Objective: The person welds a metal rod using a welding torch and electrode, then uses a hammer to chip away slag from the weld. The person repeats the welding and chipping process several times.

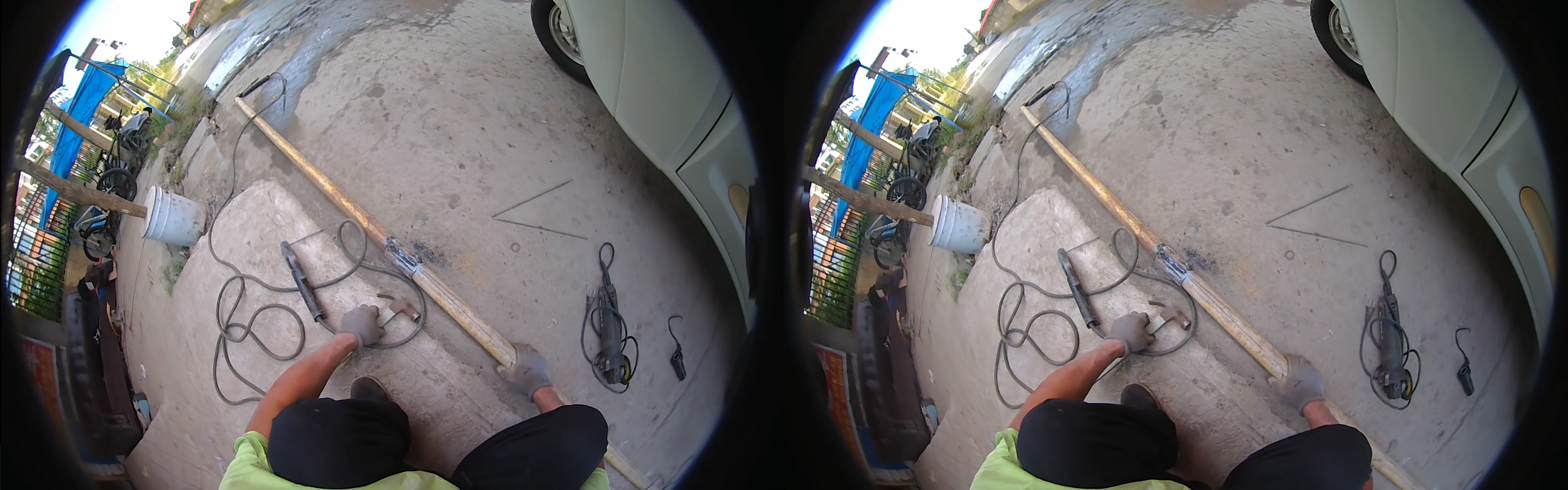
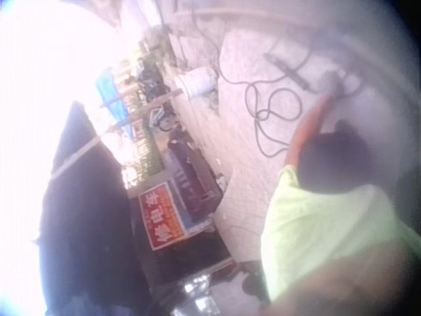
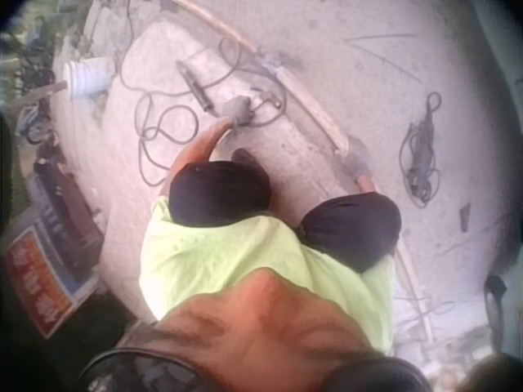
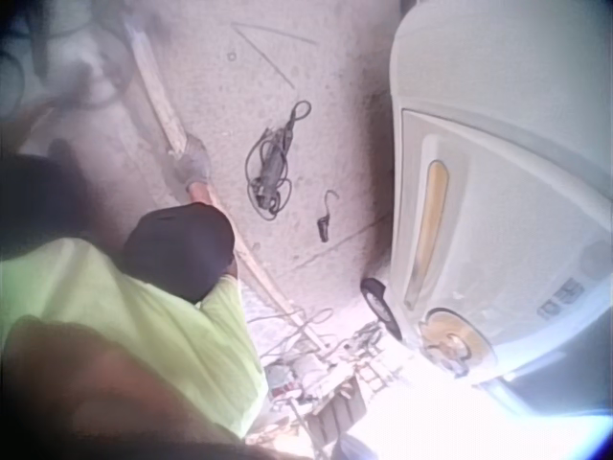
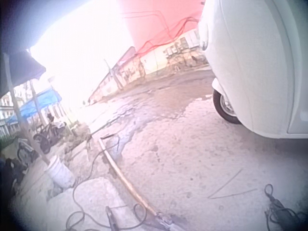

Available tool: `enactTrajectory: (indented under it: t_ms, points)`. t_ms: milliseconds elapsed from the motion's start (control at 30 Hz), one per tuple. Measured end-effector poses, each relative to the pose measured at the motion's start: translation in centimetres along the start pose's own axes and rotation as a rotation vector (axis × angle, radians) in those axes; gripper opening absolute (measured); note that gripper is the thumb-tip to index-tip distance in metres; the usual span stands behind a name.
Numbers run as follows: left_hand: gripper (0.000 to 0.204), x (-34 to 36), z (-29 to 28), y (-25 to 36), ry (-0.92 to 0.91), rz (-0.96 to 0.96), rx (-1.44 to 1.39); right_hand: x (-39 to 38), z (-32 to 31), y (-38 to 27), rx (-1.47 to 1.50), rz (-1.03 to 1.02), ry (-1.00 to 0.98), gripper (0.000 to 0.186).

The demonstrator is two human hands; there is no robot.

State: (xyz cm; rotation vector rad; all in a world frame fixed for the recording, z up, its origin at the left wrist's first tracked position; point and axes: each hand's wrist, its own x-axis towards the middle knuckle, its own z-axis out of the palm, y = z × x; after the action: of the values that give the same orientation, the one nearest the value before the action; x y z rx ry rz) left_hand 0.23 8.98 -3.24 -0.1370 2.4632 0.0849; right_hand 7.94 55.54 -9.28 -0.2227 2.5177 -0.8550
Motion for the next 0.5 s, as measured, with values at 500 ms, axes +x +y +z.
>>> enactTrajectory:
  t_ms: [500]
  points:
    - [0.030, 0.8, 1.2, -7.0, 0.285, -0.072, -1.052, -0.1, 0.7, 0.5, -0.016, -0.007, 0.012, 0.070]
